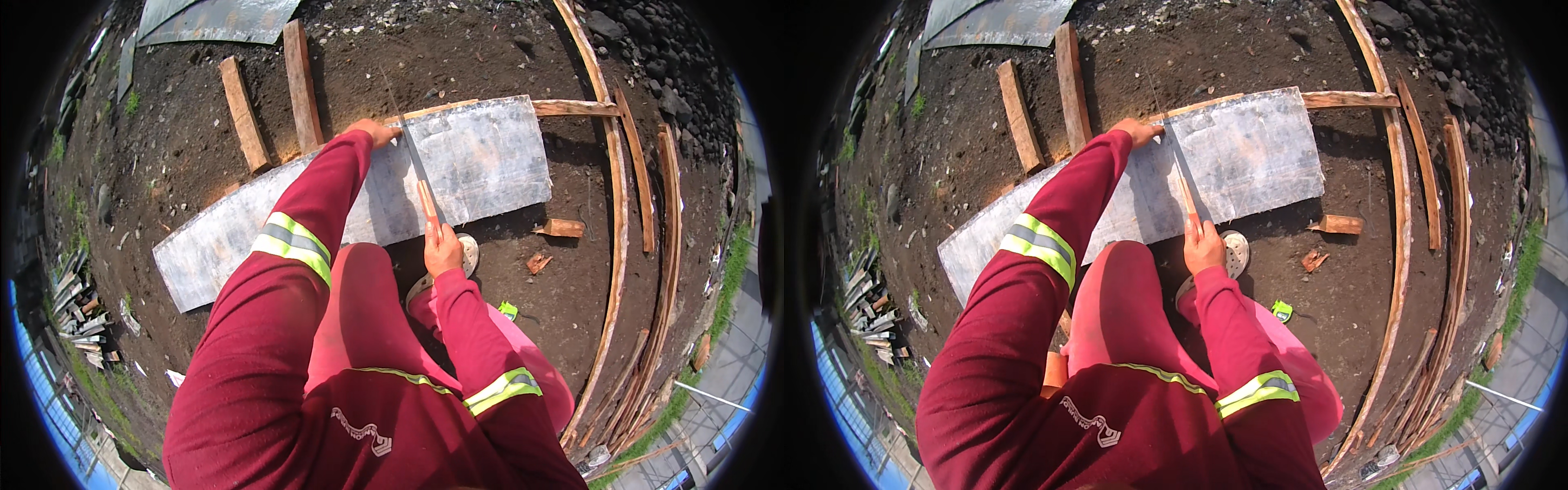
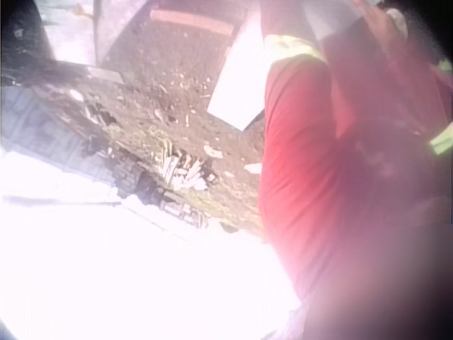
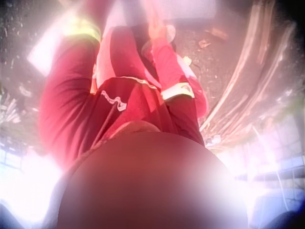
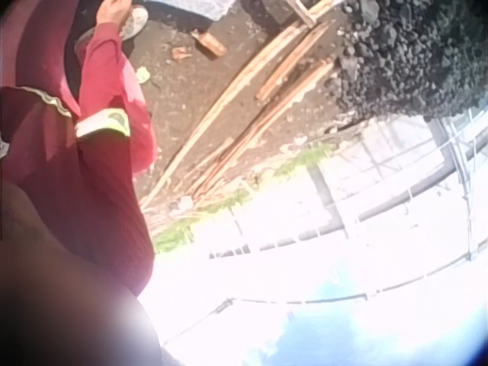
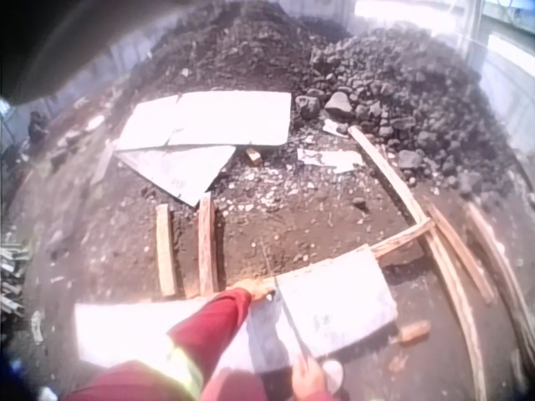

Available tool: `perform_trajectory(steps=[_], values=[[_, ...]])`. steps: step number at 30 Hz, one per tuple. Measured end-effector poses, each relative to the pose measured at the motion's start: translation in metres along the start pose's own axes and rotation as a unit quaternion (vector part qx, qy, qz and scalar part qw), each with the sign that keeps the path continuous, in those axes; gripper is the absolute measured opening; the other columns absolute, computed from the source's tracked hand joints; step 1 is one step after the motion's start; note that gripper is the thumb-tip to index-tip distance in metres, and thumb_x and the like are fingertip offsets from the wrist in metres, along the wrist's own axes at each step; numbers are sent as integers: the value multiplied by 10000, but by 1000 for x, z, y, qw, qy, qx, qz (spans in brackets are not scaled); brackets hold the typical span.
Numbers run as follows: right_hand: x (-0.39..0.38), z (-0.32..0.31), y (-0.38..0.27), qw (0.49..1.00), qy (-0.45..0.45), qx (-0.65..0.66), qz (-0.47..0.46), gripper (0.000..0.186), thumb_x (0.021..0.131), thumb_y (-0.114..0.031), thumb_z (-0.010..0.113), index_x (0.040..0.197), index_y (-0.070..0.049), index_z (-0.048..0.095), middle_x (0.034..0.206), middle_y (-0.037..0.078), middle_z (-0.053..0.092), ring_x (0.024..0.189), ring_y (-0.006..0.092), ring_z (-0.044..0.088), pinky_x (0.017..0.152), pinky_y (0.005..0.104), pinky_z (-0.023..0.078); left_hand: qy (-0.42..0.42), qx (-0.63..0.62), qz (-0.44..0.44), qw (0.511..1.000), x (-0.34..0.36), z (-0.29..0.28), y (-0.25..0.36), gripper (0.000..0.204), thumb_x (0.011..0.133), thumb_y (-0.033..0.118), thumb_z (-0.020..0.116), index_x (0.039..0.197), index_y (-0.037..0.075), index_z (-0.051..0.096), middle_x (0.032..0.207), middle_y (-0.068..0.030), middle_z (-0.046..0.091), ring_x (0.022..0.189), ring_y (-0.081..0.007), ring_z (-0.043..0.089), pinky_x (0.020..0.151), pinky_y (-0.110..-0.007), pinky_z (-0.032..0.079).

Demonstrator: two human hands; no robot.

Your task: The person uses a hammer to tap tiles into place along a curved wooden frame on the ground. They then measure and cut a tile with a hand saw, placing the cut piece into the frame.

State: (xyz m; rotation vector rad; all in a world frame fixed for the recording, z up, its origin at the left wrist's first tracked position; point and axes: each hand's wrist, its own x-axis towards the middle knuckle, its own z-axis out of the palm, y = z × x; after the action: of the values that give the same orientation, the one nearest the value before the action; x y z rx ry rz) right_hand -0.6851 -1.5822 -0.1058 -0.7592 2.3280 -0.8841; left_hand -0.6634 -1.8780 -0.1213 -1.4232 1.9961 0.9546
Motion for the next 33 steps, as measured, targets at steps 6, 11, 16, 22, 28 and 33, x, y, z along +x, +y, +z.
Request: perform_trajectory(steps=[6,11,16,22,28,33], values=[[-1,-8,-3,1000,-1,27,0,361,856,-350,546,727,-18,484,635,223,550,661,445,545,563,486,412,15,15,-4,1000,5,4,-2,784,714,672,483,1123,11,587,1209,-225,517,1151,-339,482,953,-367,373],[9,-7,-4,1000,-8,2,5,356,851,-345,554,728,-18,485,656,230,556,674,448,545,574,487,415,9,12,-4,1000,4,5,-2,770,716,665,486,1116,17,594,1208,-223,519,1150,-338,482,951,-366,376],[-5,-9,-5,997,-41,-21,65,357,849,-354,550,730,-23,485,670,233,563,681,447,548,579,492,417,5,19,4,1000,3,2,-1,773,713,665,486,1118,14,592,1208,-224,519,1148,-336,485,949,-368,377],[9,0,-16,1000,-6,-5,17,369,862,-359,529,725,-21,476,665,232,566,667,453,547,571,491,420,9,10,-12,1000,5,5,-3,791,698,676,499,1118,12,593,1201,-221,526,1128,-339,501,942,-369,385],[-7,-1,-20,997,-28,-11,69,394,876,-377,512,730,-13,476,646,226,543,652,441,543,549,462,412,-6,17,-27,999,11,6,-4,777,729,668,480,1178,38,554,1280,-170,474,1194,-338,439,977,-434,339],[6,5,-15,1000,5,-1,17,366,852,-367,539,738,-25,472,652,240,562,668,457,547,572,509,416,-4,16,6,1000,10,7,-4,781,715,674,479,1107,9,595,1208,-232,514,1139,-350,486,940,-378,380]])
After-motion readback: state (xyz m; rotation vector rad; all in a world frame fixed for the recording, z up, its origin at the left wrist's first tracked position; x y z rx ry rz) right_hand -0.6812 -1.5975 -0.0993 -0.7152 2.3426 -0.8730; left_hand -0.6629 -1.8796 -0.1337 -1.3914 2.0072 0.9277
